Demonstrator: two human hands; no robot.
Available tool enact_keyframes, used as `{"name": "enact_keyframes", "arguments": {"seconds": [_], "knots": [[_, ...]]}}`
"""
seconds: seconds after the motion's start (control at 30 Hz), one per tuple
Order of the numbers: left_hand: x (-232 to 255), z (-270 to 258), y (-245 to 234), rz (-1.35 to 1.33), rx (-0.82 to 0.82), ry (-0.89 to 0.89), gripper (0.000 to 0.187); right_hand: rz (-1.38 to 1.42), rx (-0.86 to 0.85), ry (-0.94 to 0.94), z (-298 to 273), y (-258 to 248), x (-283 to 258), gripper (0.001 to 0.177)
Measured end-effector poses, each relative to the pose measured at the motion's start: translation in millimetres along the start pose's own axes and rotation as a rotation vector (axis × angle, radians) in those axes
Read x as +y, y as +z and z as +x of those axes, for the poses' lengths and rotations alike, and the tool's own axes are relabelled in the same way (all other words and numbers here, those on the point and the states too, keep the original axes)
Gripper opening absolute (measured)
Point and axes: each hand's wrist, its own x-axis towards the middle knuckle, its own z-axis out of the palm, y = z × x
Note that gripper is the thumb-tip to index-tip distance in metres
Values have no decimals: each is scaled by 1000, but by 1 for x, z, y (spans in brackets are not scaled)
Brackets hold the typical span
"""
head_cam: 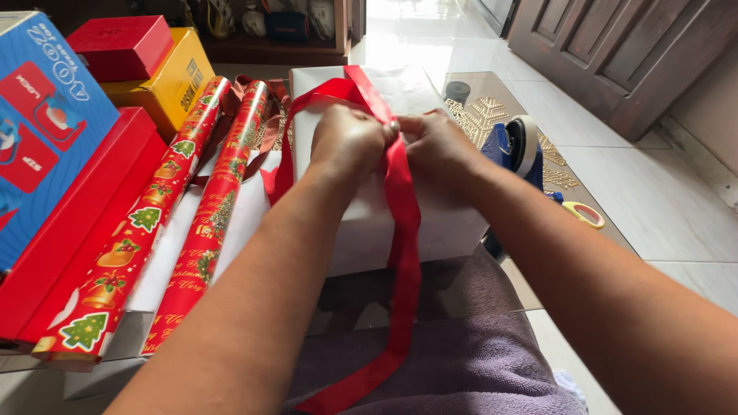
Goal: The person ties a red ribbon around a white paper-wrapped box on a glass table. They stretch out the ribbon, wrap it around the box in both directions, secure it with tape from a desk tape dispenser, and tie a bow on top.
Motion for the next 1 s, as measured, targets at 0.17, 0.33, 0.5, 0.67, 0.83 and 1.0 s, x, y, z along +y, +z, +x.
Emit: {"name": "enact_keyframes", "arguments": {"seconds": [0.17,0.33,0.5,0.67,0.83,1.0], "knots": [[3,4,-9,215,-88,22,27,247,-35,50,30,-15,7,29],[13,5,-4,457,-105,105,25,-37,130,190,40,-9,-16,26],[16,35,-19,613,-90,121,46,-181,191,258,36,1,-27,24],[11,73,-19,737,15,347,54,-101,284,173,29,3,-18,19],[16,88,-20,977,-66,295,25,-27,366,102,28,3,-13,9],[23,91,-32,612,13,212,17,122,397,106,21,3,-17,10]]}}
